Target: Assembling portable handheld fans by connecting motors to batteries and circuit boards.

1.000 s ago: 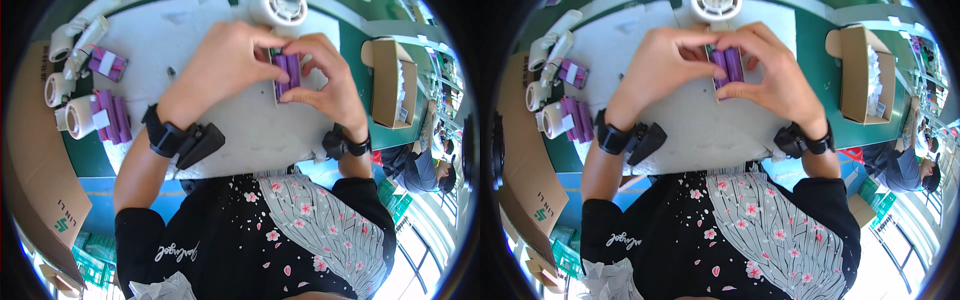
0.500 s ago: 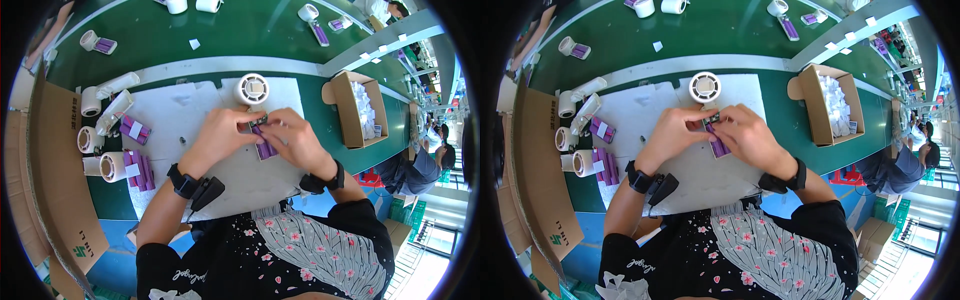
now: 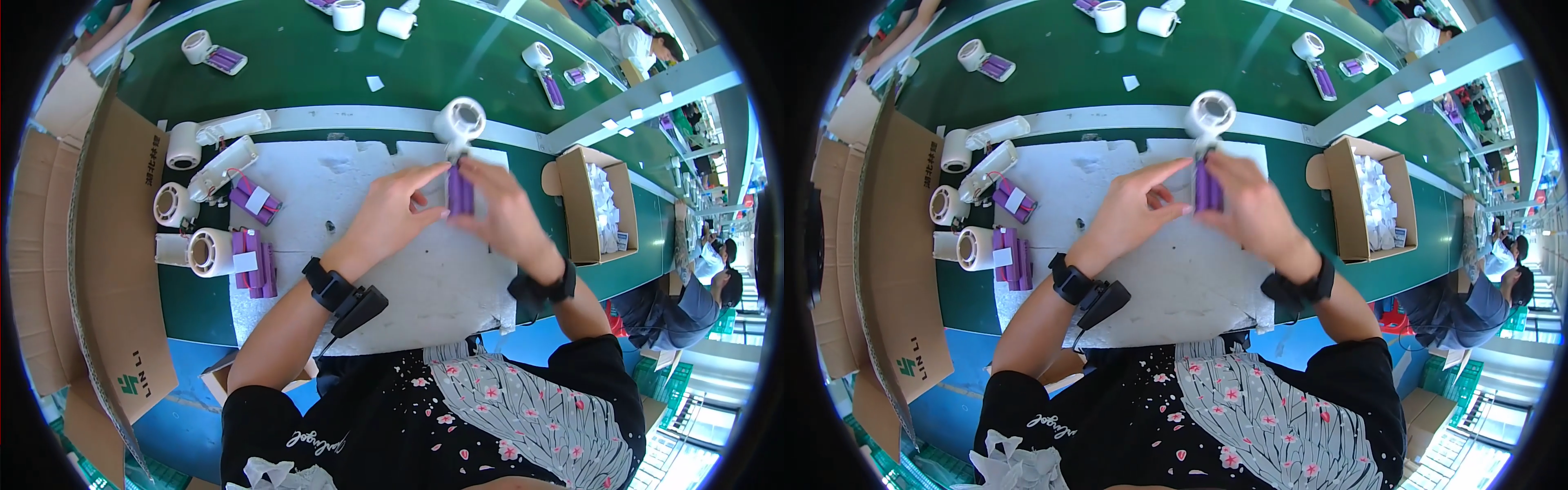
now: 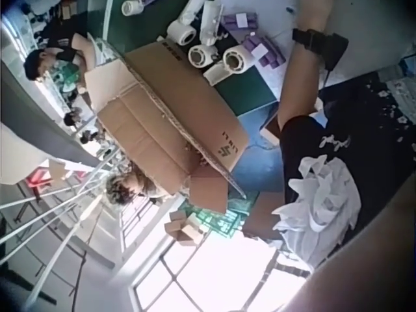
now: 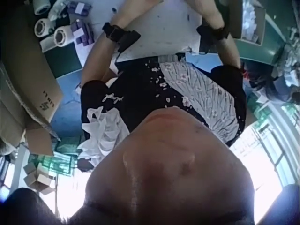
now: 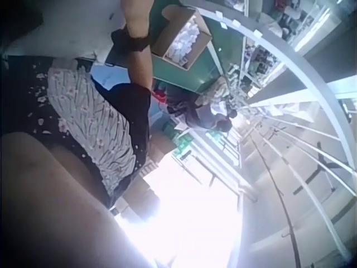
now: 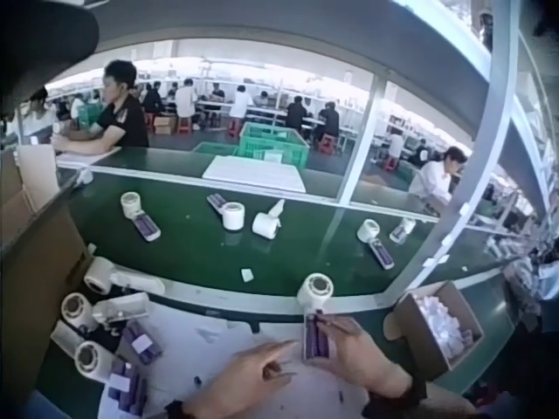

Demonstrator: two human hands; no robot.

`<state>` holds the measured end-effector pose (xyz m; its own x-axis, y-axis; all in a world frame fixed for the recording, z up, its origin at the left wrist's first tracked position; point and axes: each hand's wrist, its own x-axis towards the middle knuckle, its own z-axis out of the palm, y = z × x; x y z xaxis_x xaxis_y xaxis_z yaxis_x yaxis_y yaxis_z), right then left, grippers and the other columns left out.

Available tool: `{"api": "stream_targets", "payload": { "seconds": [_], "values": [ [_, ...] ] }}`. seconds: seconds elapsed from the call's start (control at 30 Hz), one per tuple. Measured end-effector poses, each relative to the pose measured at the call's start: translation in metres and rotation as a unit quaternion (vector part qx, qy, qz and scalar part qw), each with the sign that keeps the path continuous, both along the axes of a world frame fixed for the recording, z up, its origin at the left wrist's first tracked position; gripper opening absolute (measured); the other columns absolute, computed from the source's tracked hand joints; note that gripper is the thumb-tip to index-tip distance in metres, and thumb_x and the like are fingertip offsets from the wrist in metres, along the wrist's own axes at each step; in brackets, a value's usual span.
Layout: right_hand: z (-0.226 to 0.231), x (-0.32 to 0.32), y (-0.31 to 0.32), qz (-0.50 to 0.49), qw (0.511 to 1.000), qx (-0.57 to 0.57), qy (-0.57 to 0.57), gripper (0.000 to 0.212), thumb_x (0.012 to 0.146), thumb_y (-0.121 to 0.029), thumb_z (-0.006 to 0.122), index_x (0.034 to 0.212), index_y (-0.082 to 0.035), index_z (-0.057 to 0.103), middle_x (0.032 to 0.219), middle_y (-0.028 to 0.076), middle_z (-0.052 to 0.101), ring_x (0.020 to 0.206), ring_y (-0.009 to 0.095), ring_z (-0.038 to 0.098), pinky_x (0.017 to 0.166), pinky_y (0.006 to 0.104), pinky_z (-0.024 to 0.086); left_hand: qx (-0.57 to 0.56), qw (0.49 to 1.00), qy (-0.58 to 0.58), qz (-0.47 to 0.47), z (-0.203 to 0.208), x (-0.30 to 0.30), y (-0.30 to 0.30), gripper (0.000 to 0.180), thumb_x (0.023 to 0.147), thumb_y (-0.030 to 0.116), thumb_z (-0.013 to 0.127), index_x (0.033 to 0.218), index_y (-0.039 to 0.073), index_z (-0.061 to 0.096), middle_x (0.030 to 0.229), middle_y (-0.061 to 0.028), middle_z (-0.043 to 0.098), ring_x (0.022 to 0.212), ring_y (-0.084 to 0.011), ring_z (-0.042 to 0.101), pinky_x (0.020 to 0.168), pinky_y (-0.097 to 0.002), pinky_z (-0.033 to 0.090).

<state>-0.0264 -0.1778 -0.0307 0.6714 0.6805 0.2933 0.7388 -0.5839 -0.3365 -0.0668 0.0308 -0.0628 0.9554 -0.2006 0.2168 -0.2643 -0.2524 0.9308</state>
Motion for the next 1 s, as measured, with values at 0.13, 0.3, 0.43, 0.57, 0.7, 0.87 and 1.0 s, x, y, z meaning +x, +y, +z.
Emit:
{"api": "stream_targets", "payload": {
  "seconds": [0.13, 0.3, 0.43, 0.57, 0.7, 0.87, 1.0],
  "values": [
    [-0.003, 0.102, -0.007, -0.18, 0.974, -0.06, -0.124, 0.06, 0.068, -0.017, 0.081, 0.12, 0.003, 0.056, 0.123, 0.022, 0.057, 0.109, 0.041, 0.056, 0.092, 0.0435, 0.047, -0.003, 1.0, -0.021, 0.017, -0.006, 0.003, 0.0, 0.051, 0.079, 0.007, 0.073, 0.128, 0.01, 0.059, 0.102, -0.0151, 0.067, 0.072, -0.017, 0.065, 0.064, -0.0282, 0.054],
    [0.007, 0.2, 0.047, -0.15, 0.982, -0.028, -0.11, 0.066, 0.075, -0.016, 0.075, 0.134, -0.008, 0.047, 0.13, 0.023, 0.051, 0.113, 0.043, 0.054, 0.094, 0.0443, 0.048, -0.023, 0.999, -0.029, 0.034, -0.013, 0.009, -0.002, 0.043, 0.08, 0.007, 0.071, 0.122, 0.007, 0.062, 0.101, -0.0157, 0.066, 0.072, -0.0186, 0.066, 0.064, -0.0296, 0.054],
    [-0.008, 0.259, 0.105, -0.16, 0.969, -0.128, -0.14, 0.071, 0.076, -0.01, 0.071, 0.14, -0.018, 0.041, 0.137, 0.02, 0.045, 0.117, 0.042, 0.052, 0.096, 0.0443, 0.048, -0.029, 0.998, -0.04, 0.044, -0.019, 0.006, -0.001, 0.039, 0.08, 0.007, 0.07, 0.119, 0.006, 0.063, 0.099, -0.0157, 0.066, 0.072, -0.0205, 0.066, 0.064, -0.0313, 0.053],
    [-0.01, 0.3, 0.122, -0.061, 0.942, -0.261, -0.204, 0.072, 0.075, -0.004, 0.067, 0.139, -0.021, 0.04, 0.143, 0.016, 0.039, 0.119, 0.038, 0.052, 0.096, 0.0437, 0.048, -0.027, 0.995, -0.076, 0.059, -0.016, 0.009, 0.001, 0.036, 0.081, 0.006, 0.069, 0.117, 0.005, 0.063, 0.096, -0.0154, 0.064, 0.07, -0.023, 0.064, 0.066, -0.0335, 0.053],
    [-0.007, 0.314, 0.107, -0.018, 0.957, -0.225, -0.18, 0.068, 0.071, -0.006, 0.07, 0.133, -0.017, 0.045, 0.136, 0.015, 0.048, 0.105, 0.04, 0.06, 0.089, 0.0466, 0.051, -0.018, 0.99, -0.114, 0.078, -0.02, 0.013, -0.005, 0.037, 0.081, 0.007, 0.069, 0.117, 0.005, 0.062, 0.092, -0.0146, 0.063, 0.07, -0.0254, 0.063, 0.069, -0.0353, 0.052],
    [0.082, 0.21, 0.104, -0.077, 0.948, -0.225, -0.212, 0.059, 0.07, -0.027, 0.073, 0.121, -0.005, 0.057, 0.105, 0.02, 0.065, 0.097, 0.04, 0.063, 0.083, 0.0442, 0.051, -0.064, 0.96, -0.18, 0.207, -0.022, 0.014, -0.008, 0.046, 0.08, 0.015, 0.072, 0.122, 0.005, 0.057, 0.09, -0.0141, 0.061, 0.071, -0.0288, 0.062, 0.071, -0.036, 0.052],
    [0.138, 0.151, 0.078, -0.051, 0.965, -0.244, 0.079, 0.053, 0.079, -0.037, 0.069, 0.116, 0.0, 0.059, 0.097, 0.014, 0.068, 0.082, 0.025, 0.067, 0.072, 0.0308, 0.052, -0.11, 0.941, -0.198, 0.253, 0.002, 0.016, -0.011, 0.05, 0.079, 0.022, 0.071, 0.122, 0.002, 0.052, 0.09, -0.0198, 0.063, 0.092, -0.0393, 0.062, 0.083, -0.0436, 0.051]
  ]
}}
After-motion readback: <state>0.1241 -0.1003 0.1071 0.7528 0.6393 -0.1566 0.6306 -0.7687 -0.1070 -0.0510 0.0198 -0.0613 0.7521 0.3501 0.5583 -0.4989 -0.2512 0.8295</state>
